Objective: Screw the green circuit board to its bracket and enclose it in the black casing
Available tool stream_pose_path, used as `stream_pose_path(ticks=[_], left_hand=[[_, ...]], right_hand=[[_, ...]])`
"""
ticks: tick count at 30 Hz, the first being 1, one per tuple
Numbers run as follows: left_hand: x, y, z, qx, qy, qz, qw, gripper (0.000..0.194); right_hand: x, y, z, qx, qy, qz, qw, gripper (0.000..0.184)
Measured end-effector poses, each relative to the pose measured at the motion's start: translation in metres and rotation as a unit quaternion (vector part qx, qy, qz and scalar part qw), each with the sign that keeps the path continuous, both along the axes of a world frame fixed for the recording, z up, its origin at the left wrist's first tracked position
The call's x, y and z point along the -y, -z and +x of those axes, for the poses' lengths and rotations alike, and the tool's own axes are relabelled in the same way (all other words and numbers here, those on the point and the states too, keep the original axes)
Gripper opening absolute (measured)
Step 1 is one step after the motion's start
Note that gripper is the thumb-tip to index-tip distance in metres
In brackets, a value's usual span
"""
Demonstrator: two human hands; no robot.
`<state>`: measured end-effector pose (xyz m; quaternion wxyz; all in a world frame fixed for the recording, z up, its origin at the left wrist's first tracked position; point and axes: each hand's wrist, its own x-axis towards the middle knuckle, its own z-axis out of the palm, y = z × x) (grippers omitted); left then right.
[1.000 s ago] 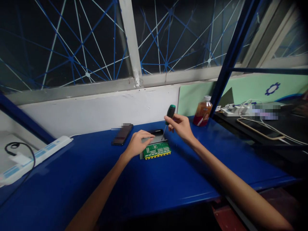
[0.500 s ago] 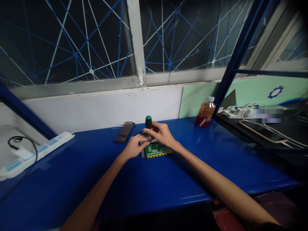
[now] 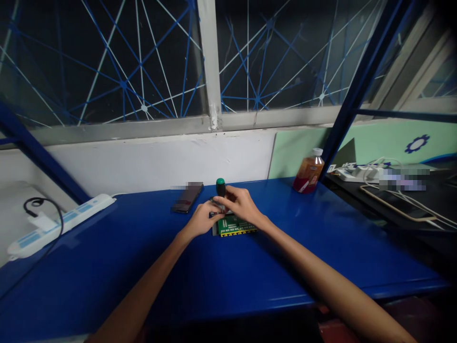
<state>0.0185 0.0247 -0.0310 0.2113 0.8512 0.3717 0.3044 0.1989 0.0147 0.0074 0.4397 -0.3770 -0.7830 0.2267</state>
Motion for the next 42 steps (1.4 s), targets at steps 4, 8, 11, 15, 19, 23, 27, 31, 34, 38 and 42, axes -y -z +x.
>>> stream_pose_path(ticks=[4,8,11,15,19,23,27,31,34,38,42], left_hand=[[-0.0008,0.0013,0.0005,-0.001,-0.001,-0.004,1.000,0.015],[-0.0015,0.0034,0.0015,0.006,0.001,-0.006,1.000,0.013],[-0.0013,0.0038,0.0023,0.006,0.002,-0.010,1.000,0.013],[0.0000,0.0020,0.0029,0.003,0.005,-0.012,1.000,0.014],[0.0005,0.0014,0.0030,0.002,0.003,-0.010,1.000,0.014],[-0.0004,0.0027,0.0023,0.003,0.006,-0.009,1.000,0.014],[-0.0011,0.0036,0.0015,0.008,0.003,-0.009,1.000,0.014],[-0.0014,0.0043,0.0016,0.011,0.004,-0.016,1.000,0.014],[-0.0011,0.0031,0.0018,0.009,0.004,-0.016,1.000,0.014],[0.0004,-0.0020,0.0015,0.021,0.001,-0.017,1.000,0.016],[0.0013,-0.0055,0.0009,0.043,-0.004,-0.008,0.999,0.017]], right_hand=[[0.0001,-0.0010,0.0002,0.012,0.002,0.003,1.000,0.038],[-0.0002,-0.0008,0.0011,0.017,0.003,0.007,1.000,0.038],[-0.0007,0.0001,0.0019,0.016,0.007,0.004,1.000,0.038],[-0.0013,0.0008,0.0024,0.012,0.008,0.001,1.000,0.038],[-0.0023,0.0018,0.0022,0.008,0.004,-0.002,1.000,0.038],[-0.0030,0.0031,0.0017,0.005,0.005,-0.003,1.000,0.037],[-0.0023,0.0033,0.0008,0.005,0.004,0.000,1.000,0.037],[-0.0016,0.0021,0.0006,0.003,0.007,0.000,1.000,0.039],[-0.0021,0.0003,0.0021,0.006,0.002,-0.006,1.000,0.039],[-0.0038,-0.0011,0.0047,0.015,-0.014,-0.011,1.000,0.038],[-0.0055,0.0001,0.0054,0.021,-0.012,-0.014,1.000,0.035]])
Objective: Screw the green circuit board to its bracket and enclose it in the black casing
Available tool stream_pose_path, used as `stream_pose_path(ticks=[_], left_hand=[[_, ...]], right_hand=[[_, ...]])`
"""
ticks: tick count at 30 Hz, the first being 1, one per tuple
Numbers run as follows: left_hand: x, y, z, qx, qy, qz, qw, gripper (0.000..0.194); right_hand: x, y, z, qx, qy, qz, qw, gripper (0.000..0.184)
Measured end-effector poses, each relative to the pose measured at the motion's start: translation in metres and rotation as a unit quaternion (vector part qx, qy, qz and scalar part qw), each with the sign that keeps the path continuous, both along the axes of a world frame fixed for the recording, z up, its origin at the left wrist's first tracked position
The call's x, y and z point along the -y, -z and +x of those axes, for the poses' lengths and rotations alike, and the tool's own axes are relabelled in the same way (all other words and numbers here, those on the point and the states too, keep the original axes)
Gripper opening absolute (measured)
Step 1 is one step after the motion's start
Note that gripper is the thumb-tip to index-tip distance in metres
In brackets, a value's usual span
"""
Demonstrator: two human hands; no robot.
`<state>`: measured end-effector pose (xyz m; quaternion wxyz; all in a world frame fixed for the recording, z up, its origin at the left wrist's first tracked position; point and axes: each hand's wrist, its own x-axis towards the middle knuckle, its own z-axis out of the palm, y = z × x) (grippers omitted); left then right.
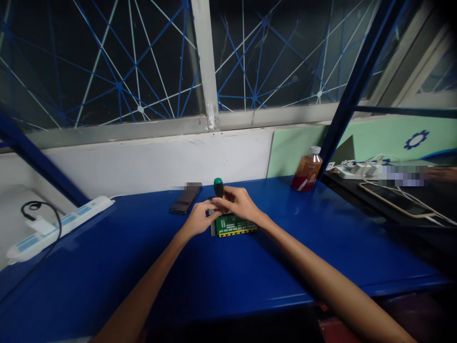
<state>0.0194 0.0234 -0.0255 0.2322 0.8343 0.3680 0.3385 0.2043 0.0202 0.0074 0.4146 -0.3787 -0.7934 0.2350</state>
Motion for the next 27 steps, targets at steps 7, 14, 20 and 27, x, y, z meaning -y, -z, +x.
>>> stream_pose_path(ticks=[7,14,20,27], left_hand=[[0.0004,0.0003,0.0004,-0.009,-0.022,0.018,1.000,0.017],[0.0009,0.0001,0.0007,-0.030,-0.031,0.031,0.999,0.016],[0.0017,-0.0001,0.0019,-0.032,-0.034,0.043,0.998,0.015],[0.0028,-0.0003,0.0021,-0.023,-0.024,0.045,0.998,0.016]], right_hand=[[-0.0019,0.0021,0.0003,0.005,0.005,0.002,1.000,0.029],[0.0000,0.0029,-0.0003,-0.037,-0.006,-0.036,0.999,0.024],[0.0044,-0.0013,0.0013,-0.027,0.009,-0.029,0.999,0.027],[0.0050,-0.0020,0.0004,0.022,0.039,0.033,0.998,0.030]])
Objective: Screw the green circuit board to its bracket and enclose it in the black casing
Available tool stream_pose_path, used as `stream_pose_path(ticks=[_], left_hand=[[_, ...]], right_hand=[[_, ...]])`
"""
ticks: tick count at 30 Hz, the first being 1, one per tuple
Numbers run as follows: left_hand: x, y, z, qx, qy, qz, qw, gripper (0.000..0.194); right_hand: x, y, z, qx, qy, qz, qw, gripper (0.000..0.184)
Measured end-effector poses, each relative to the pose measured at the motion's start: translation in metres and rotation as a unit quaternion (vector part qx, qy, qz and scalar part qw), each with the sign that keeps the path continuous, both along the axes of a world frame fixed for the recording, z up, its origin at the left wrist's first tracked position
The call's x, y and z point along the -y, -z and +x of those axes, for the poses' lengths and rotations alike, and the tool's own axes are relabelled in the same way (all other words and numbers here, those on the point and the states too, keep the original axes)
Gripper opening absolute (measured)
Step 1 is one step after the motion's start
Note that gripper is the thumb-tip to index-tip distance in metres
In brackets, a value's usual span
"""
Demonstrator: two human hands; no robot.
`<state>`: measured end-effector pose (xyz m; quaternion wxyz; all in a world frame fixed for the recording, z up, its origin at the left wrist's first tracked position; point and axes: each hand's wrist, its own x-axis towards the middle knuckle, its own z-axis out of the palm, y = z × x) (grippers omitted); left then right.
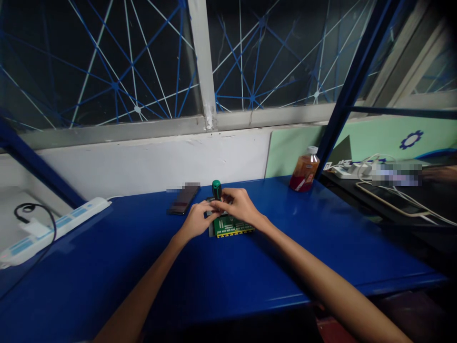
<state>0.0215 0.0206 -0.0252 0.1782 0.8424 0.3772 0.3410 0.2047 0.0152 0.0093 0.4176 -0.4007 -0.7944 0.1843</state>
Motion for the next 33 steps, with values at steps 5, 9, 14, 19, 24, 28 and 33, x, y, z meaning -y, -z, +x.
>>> stream_pose_path(ticks=[5,9,14,19,24,28,33], left_hand=[[0.0013,-0.0004,0.0000,0.020,0.003,-0.007,1.000,0.017],[0.0020,-0.0023,0.0001,0.013,-0.001,-0.006,1.000,0.016],[0.0018,-0.0029,-0.0005,-0.008,-0.014,0.010,1.000,0.016],[0.0012,-0.0034,-0.0011,-0.007,-0.003,0.012,1.000,0.015],[0.0007,-0.0040,-0.0024,-0.012,0.001,0.009,1.000,0.015],[0.0001,-0.0033,-0.0023,-0.014,-0.014,0.012,1.000,0.013],[-0.0009,-0.0028,-0.0011,-0.021,-0.037,0.019,0.999,0.013]], right_hand=[[0.0004,-0.0003,-0.0001,-0.005,-0.015,-0.016,1.000,0.027],[-0.0002,-0.0001,-0.0003,-0.012,-0.030,-0.020,0.999,0.028],[-0.0013,-0.0002,0.0009,-0.023,-0.039,-0.045,0.998,0.027],[0.0014,-0.0032,0.0023,-0.048,-0.096,-0.083,0.991,0.025],[0.0037,-0.0022,0.0000,-0.068,-0.111,-0.116,0.985,0.024],[0.0026,0.0011,-0.0013,-0.052,-0.078,-0.090,0.992,0.026],[-0.0007,0.0042,-0.0020,-0.036,-0.034,-0.011,0.999,0.027]])
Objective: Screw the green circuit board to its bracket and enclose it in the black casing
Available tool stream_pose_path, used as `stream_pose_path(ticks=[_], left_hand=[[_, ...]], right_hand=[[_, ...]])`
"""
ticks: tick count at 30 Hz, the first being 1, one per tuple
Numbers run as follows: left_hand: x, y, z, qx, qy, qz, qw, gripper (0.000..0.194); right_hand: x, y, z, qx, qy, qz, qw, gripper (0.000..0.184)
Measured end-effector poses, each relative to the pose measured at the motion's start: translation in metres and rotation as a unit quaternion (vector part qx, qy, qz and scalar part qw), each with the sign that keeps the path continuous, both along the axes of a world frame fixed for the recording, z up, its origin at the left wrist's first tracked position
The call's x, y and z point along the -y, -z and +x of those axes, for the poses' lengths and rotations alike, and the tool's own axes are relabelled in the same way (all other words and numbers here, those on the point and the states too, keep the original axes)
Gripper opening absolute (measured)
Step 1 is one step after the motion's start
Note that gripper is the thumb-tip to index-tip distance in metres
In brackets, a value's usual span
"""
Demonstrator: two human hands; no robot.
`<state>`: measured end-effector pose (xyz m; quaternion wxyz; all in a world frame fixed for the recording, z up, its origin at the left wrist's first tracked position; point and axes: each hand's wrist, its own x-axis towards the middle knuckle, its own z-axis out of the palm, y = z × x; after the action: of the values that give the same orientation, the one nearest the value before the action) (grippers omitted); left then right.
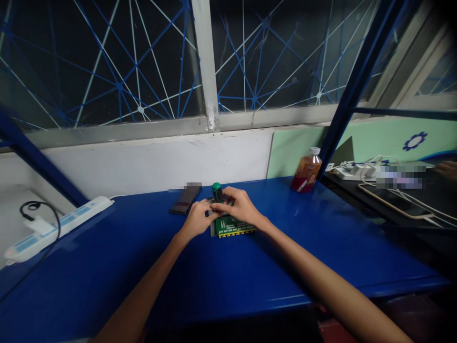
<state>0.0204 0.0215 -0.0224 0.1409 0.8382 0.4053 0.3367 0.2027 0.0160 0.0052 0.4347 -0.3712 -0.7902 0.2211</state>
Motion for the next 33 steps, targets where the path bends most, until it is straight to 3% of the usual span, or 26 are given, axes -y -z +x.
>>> stream_pose_path(ticks=[9,15,19,25,33], left_hand=[[0.0030,0.0042,0.0029,0.010,-0.026,0.002,1.000,0.018],[0.0034,0.0033,0.0021,0.028,0.041,-0.001,0.999,0.014],[0.0016,0.0044,0.0014,0.016,0.032,0.010,0.999,0.013],[0.0009,0.0071,0.0028,0.018,0.006,0.032,0.999,0.009],[0.0011,0.0037,-0.0007,0.019,0.056,0.030,0.998,0.014]], right_hand=[[0.0013,-0.0006,0.0001,0.033,0.034,0.032,0.998,0.031],[-0.0003,-0.0010,0.0022,0.016,0.026,-0.001,1.000,0.027],[-0.0003,-0.0004,0.0022,0.007,0.015,-0.021,1.000,0.024],[-0.0001,0.0004,0.0015,0.028,0.070,0.018,0.997,0.030],[-0.0001,0.0017,0.0019,0.001,0.047,0.000,0.999,0.019]])
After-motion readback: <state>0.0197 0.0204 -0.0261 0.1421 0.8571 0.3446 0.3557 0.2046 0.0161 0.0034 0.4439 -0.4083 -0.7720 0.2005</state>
